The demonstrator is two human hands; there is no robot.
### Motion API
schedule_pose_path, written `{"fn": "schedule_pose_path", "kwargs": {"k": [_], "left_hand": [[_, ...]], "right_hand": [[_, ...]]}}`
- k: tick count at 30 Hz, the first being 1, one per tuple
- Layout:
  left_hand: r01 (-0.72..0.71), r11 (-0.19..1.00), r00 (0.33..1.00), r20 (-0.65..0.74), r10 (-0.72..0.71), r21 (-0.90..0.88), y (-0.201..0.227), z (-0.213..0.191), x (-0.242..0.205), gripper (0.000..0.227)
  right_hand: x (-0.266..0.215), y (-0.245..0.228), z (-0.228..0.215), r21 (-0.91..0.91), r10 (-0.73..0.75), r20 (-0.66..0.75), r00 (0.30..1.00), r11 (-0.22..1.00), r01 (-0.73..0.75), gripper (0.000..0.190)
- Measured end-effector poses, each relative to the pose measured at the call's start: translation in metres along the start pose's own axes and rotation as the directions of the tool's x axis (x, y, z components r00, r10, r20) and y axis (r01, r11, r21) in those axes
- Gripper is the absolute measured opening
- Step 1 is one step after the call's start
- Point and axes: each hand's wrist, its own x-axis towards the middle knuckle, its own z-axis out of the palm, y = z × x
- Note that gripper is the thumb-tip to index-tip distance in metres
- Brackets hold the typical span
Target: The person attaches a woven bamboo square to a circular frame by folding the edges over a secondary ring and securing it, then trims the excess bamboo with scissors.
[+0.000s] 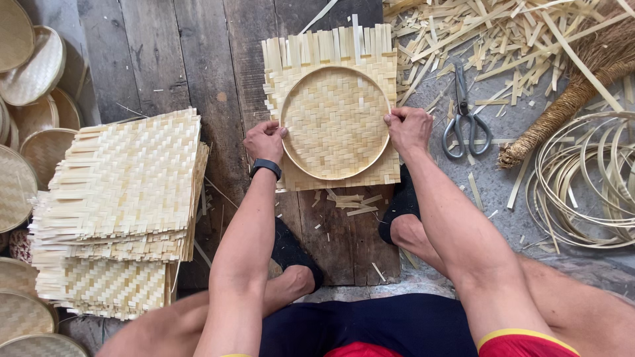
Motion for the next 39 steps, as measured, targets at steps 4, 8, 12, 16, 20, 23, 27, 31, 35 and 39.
{"fn": "schedule_pose_path", "kwargs": {"k": [4,8,12,16,20,23,27,31,35,39], "left_hand": [[0.048,0.997,0.998,0.055,-0.044,-0.063,-0.004,-0.003,0.001,0.019],[0.161,0.977,0.986,0.069,-0.153,-0.139,-0.003,-0.005,0.000,0.021],[0.213,0.949,0.971,0.161,-0.178,-0.233,-0.002,-0.008,0.006,0.024],[0.323,0.898,0.933,0.261,-0.249,-0.298,-0.001,-0.011,0.015,0.024],[0.256,0.921,0.957,0.209,-0.200,-0.293,-0.004,-0.007,0.008,0.024],[0.131,0.944,0.987,0.125,-0.096,-0.303,-0.013,0.000,0.005,0.023],[0.166,0.925,0.982,0.144,-0.123,-0.342,-0.021,0.004,0.000,0.020],[0.221,0.918,0.970,0.169,-0.172,-0.331,-0.021,0.000,0.000,0.019],[0.297,0.838,0.943,0.276,-0.184,-0.457,-0.026,-0.001,0.006,0.020],[0.351,0.841,0.907,0.372,-0.196,-0.412,-0.021,-0.010,0.014,0.022]], "right_hand": [[-0.002,-0.002,-0.002,-0.007,0.024,-0.001,1.000,1.000,-0.024,0.015],[-0.002,-0.003,0.000,-0.025,-0.017,-0.030,0.999,1.000,0.016,0.017],[0.003,-0.001,0.001,-0.015,0.036,0.001,0.999,0.999,-0.036,0.019],[0.008,0.001,0.001,-0.014,0.015,0.006,1.000,1.000,-0.015,0.020],[0.008,0.009,0.004,0.026,0.003,0.015,1.000,1.000,-0.003,0.021],[0.011,0.011,0.004,0.029,-0.005,0.028,1.000,1.000,0.004,0.022],[0.009,0.009,-0.002,0.068,-0.024,0.057,0.998,0.997,0.020,0.020],[0.013,0.006,-0.002,0.078,0.054,0.111,0.992,0.995,-0.062,0.018],[0.024,0.014,-0.005,0.111,-0.017,0.142,0.990,0.994,0.001,0.018],[0.020,-0.004,-0.015,0.025,0.020,0.201,0.979,0.999,-0.025,0.026]]}}
